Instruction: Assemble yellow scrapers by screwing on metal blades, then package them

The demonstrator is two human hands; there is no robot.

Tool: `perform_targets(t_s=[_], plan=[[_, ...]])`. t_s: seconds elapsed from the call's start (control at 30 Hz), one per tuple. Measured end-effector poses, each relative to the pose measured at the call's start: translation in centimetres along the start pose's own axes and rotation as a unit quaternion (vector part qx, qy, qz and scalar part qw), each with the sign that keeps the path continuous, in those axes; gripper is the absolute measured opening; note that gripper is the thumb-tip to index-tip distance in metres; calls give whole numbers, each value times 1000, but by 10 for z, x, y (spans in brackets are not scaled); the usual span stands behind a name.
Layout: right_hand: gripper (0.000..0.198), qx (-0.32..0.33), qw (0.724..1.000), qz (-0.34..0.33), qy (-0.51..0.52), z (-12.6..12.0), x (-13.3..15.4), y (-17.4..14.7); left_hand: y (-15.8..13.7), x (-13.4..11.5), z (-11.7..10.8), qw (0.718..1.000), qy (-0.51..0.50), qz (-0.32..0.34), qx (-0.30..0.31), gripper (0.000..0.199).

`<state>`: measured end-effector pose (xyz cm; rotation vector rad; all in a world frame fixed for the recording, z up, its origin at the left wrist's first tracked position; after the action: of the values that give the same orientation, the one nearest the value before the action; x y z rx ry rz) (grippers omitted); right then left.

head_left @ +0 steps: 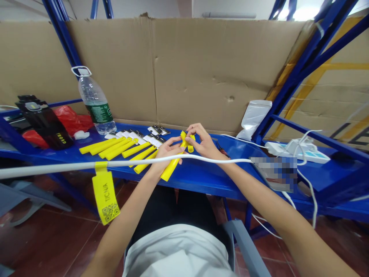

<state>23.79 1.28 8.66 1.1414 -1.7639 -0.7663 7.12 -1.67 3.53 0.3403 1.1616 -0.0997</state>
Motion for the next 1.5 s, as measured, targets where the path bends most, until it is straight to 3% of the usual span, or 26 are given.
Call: perform_targets(t_s=[0.7, 1.5], plan=[[47, -18, 982, 112, 150, 6, -21, 1, 3, 4, -3, 1000, -4, -9, 7, 66], [43, -16, 973, 124, 192, 6, -16, 0, 6, 5, -7, 999, -5, -27, 16, 64]])
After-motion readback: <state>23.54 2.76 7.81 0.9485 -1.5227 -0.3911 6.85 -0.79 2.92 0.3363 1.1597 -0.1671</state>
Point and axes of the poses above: each hand's wrist, its own y-axis towards the middle knuckle, its own z-axis out of the palm, x = y × z, the point moved 6 cm from there along y, towards the middle knuckle, and after that the axes turned 3 degrees about -z, right-handed, at the moved point
